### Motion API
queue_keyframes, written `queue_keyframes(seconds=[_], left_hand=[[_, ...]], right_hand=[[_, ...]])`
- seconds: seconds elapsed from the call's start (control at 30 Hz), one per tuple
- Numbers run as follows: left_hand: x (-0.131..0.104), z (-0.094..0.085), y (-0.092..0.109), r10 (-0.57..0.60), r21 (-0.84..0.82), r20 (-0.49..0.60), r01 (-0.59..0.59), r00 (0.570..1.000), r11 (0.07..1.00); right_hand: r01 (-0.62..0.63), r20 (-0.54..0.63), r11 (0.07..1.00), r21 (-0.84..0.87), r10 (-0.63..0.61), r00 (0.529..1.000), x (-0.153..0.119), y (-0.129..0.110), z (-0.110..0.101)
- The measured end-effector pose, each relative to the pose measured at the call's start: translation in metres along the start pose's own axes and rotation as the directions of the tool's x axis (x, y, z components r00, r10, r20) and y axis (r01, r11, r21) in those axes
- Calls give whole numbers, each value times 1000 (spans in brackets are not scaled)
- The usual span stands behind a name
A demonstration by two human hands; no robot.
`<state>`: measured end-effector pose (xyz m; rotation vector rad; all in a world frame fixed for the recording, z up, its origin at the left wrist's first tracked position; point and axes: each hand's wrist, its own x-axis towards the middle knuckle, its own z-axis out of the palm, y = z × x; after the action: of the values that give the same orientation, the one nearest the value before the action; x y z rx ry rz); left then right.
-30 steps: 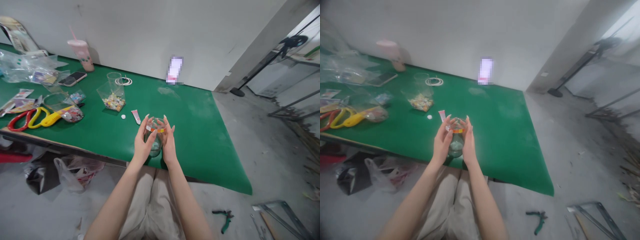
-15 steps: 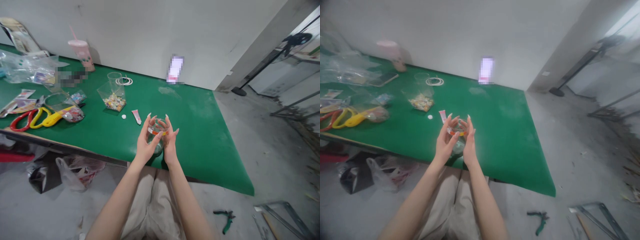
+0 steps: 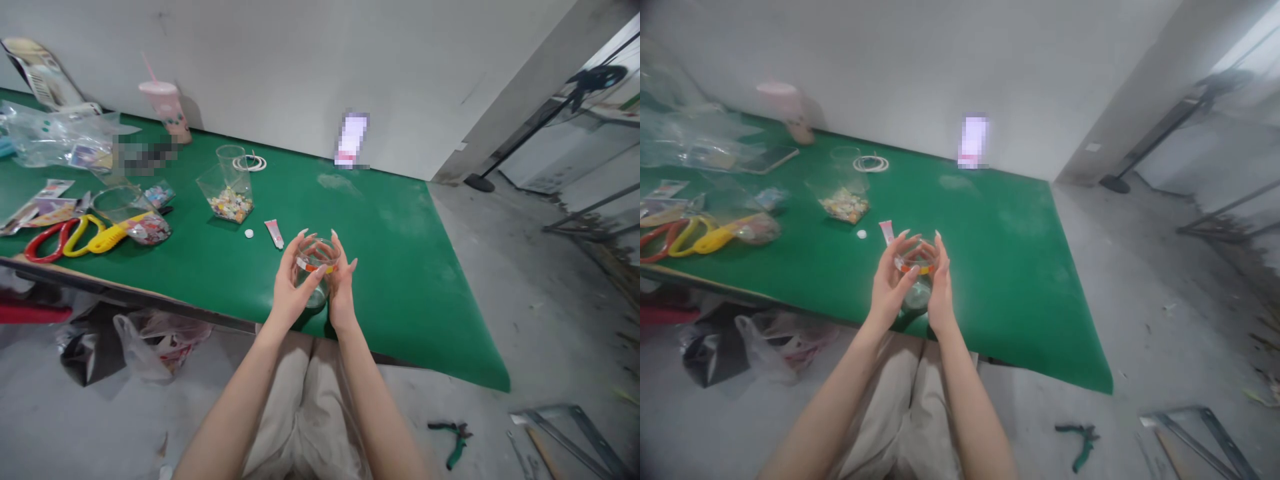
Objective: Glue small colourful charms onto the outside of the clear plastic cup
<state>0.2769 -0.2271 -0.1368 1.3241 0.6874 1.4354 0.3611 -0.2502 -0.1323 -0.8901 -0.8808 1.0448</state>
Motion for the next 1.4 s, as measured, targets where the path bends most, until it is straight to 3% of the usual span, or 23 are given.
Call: queue_keyframes(seconds=[1.4], left_hand=[[2, 3, 3, 16, 61, 4, -17, 1000, 998]], right_hand=[[34, 6, 999, -42, -33, 999, -1, 1, 0]])
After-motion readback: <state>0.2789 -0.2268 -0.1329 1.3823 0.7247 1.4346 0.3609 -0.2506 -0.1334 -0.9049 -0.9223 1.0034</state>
